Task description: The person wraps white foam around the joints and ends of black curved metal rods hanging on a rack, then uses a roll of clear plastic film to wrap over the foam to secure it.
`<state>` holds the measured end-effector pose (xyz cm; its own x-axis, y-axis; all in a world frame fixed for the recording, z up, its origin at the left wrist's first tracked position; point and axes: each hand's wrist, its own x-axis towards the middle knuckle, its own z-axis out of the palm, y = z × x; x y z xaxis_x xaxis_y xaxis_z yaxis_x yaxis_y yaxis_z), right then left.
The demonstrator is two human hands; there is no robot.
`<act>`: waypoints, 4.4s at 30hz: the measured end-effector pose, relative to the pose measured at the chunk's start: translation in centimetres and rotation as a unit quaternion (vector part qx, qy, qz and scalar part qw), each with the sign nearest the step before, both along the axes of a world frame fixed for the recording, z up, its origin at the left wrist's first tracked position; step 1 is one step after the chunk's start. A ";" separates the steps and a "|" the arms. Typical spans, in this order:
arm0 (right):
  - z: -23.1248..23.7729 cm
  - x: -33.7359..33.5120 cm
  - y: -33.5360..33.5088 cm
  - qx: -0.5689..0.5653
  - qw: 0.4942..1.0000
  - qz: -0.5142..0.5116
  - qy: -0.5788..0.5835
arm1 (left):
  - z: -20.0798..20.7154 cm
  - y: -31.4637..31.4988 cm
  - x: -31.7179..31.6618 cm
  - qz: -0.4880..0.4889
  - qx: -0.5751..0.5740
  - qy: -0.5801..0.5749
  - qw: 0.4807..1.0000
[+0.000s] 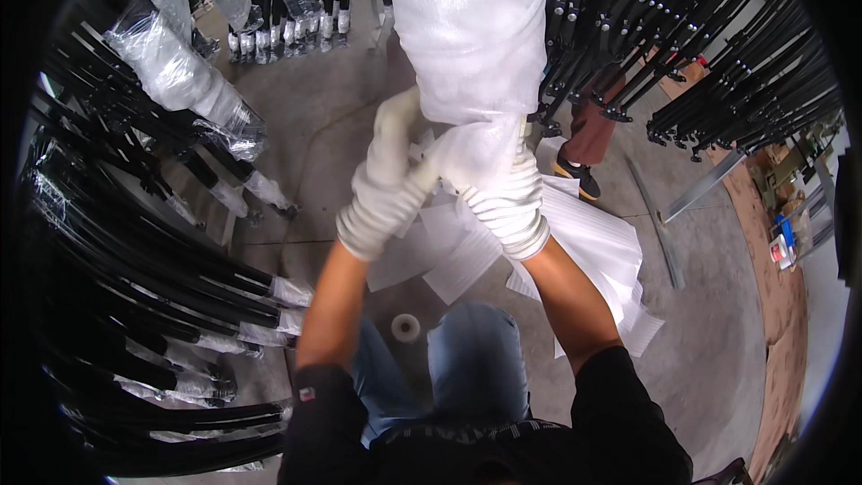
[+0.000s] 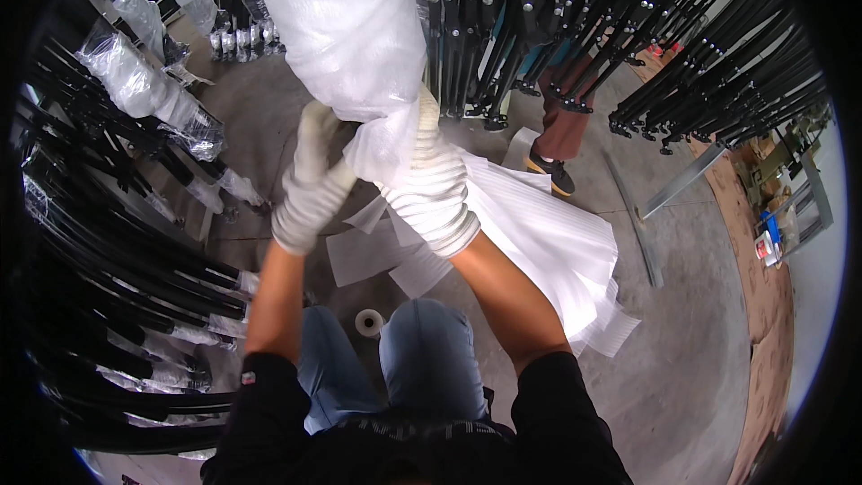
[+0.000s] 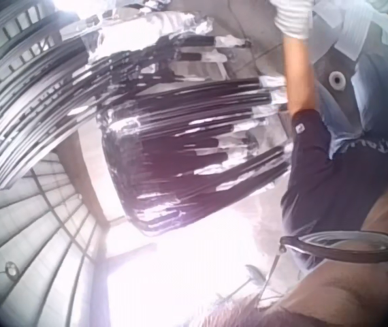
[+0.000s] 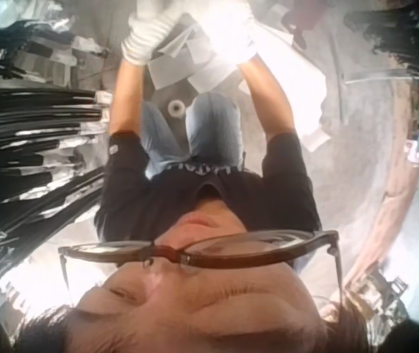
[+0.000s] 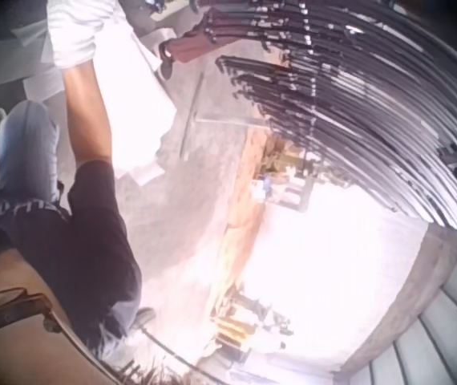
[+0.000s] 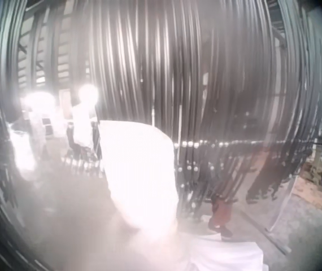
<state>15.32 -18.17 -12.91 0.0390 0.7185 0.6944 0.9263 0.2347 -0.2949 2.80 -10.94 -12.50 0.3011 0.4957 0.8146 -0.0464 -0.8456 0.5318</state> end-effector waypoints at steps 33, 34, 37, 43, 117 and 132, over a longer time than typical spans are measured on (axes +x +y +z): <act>-0.4 0.4 2.0 0.028 0.973 0.103 0.206 | -1.7 3.8 -1.1 -0.074 -0.078 0.071 0.992; -0.6 0.1 2.2 0.025 0.967 0.100 0.234 | -1.9 4.4 -1.1 -0.092 -0.080 0.060 0.991; -1.1 -0.5 2.5 0.024 0.950 0.087 0.300 | -1.2 5.0 -1.9 -0.135 -0.110 0.104 0.979; -1.5 -2.0 3.6 0.029 0.920 0.072 0.385 | -1.3 5.0 -2.6 -0.091 -0.078 0.122 0.985; -4.2 -0.2 -0.6 0.301 0.808 0.196 0.468 | -0.3 3.5 -1.6 -0.284 -0.243 -0.029 0.927; -36.0 -5.2 -2.5 -0.422 0.838 0.302 -0.169 | -4.0 5.3 -7.1 -0.215 -0.210 -0.059 0.952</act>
<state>10.09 -20.68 -48.87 -0.6055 0.7769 -0.1725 0.7775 0.5313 -0.3365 -4.26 -5.66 -16.47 0.4684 0.6372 0.6120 -0.4198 -0.4490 0.7888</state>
